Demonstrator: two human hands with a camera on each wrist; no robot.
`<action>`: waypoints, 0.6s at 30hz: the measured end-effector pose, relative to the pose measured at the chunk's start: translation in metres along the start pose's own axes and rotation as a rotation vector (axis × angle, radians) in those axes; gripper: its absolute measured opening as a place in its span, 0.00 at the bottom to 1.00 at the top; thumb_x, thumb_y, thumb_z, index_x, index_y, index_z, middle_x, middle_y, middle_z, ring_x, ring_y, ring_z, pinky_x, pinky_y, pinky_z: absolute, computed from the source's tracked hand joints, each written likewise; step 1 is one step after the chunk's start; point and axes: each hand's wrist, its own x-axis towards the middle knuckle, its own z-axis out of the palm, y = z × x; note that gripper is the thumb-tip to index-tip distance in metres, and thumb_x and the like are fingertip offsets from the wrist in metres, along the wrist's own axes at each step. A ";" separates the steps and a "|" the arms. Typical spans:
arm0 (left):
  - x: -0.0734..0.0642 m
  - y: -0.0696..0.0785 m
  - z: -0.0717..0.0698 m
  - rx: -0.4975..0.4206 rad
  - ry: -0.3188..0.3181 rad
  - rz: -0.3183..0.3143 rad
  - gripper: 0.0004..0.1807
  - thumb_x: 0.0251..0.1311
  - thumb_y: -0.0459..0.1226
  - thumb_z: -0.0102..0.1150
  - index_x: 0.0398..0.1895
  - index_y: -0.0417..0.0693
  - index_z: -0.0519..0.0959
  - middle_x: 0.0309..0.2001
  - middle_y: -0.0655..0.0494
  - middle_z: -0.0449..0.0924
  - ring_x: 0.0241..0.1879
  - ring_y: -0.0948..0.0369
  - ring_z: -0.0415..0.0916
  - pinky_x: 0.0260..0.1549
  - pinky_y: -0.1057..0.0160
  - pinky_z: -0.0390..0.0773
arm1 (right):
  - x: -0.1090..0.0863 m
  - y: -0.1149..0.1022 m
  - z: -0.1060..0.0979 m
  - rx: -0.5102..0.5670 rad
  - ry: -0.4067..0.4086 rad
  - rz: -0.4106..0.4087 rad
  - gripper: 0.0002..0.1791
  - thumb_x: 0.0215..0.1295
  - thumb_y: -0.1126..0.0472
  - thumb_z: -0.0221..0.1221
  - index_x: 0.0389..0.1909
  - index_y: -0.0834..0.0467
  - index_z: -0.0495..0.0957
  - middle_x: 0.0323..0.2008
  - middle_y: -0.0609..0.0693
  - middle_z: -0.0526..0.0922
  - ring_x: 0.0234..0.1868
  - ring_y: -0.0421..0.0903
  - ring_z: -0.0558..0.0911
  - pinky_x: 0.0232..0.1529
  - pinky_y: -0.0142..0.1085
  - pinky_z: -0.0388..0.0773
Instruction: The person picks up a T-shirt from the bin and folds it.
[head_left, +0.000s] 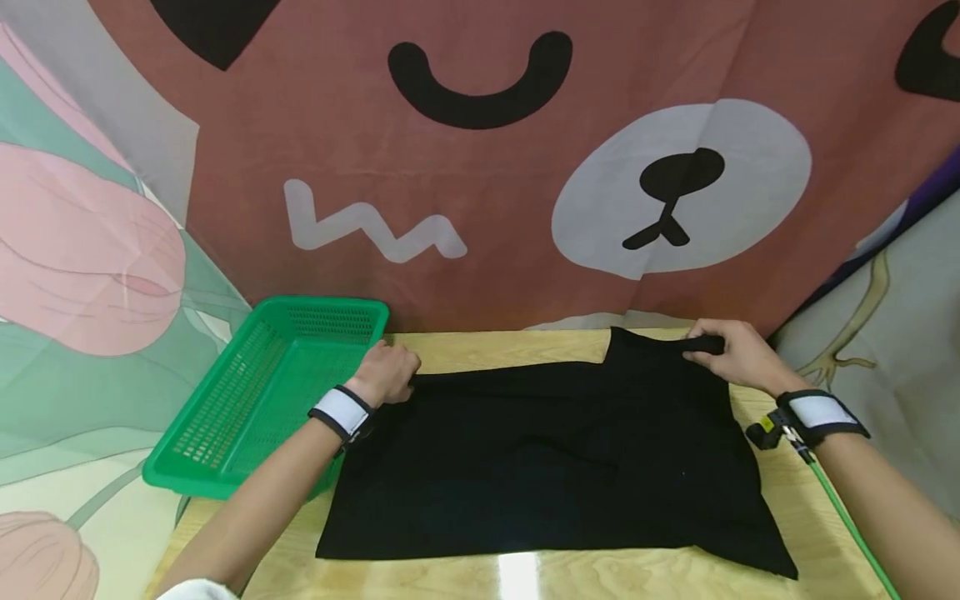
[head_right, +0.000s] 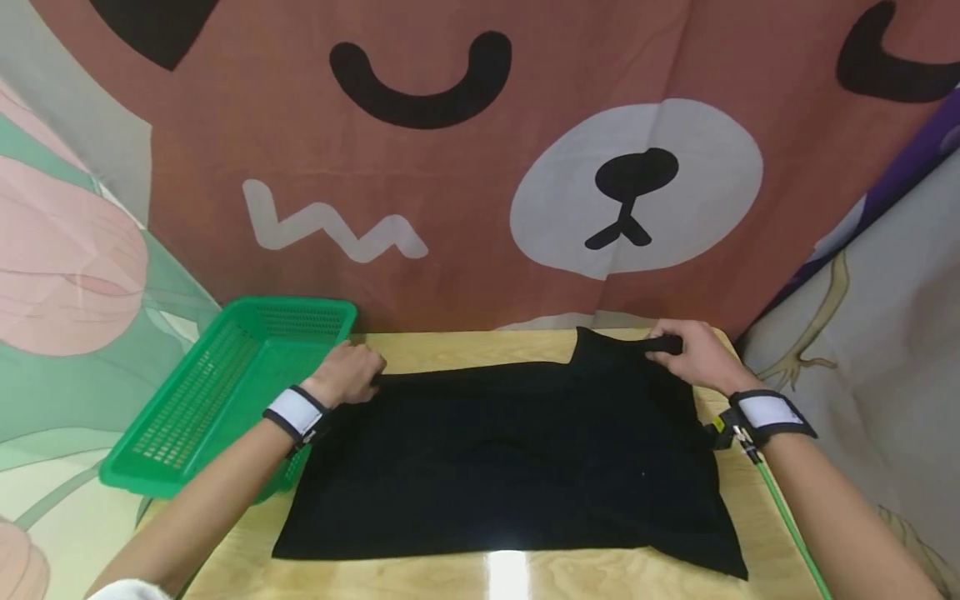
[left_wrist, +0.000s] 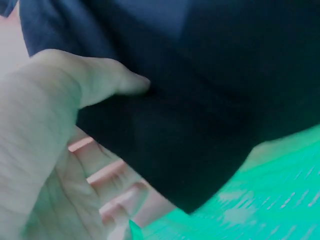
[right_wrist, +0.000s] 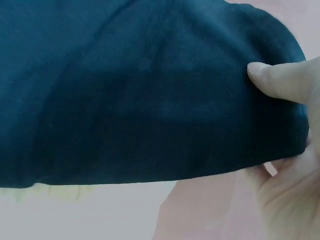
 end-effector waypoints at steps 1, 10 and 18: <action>-0.003 0.002 0.000 0.007 -0.005 0.003 0.15 0.56 0.43 0.79 0.23 0.50 0.80 0.27 0.53 0.84 0.33 0.53 0.84 0.43 0.49 0.82 | -0.004 -0.002 -0.002 0.008 0.003 -0.018 0.14 0.57 0.71 0.77 0.35 0.52 0.84 0.36 0.46 0.88 0.35 0.36 0.78 0.34 0.32 0.73; -0.016 0.023 -0.009 -0.028 -0.201 -0.075 0.09 0.57 0.31 0.75 0.27 0.45 0.81 0.32 0.48 0.86 0.32 0.53 0.85 0.33 0.49 0.88 | -0.037 -0.013 0.006 0.201 -0.181 -0.076 0.18 0.53 0.74 0.77 0.34 0.48 0.88 0.40 0.44 0.93 0.43 0.31 0.86 0.38 0.29 0.82; -0.021 0.029 0.002 -0.040 -0.308 -0.089 0.09 0.60 0.28 0.72 0.27 0.43 0.80 0.31 0.47 0.84 0.31 0.54 0.83 0.35 0.50 0.88 | -0.064 -0.005 0.022 0.319 -0.377 -0.100 0.15 0.56 0.70 0.77 0.32 0.47 0.86 0.42 0.48 0.93 0.46 0.35 0.88 0.41 0.30 0.83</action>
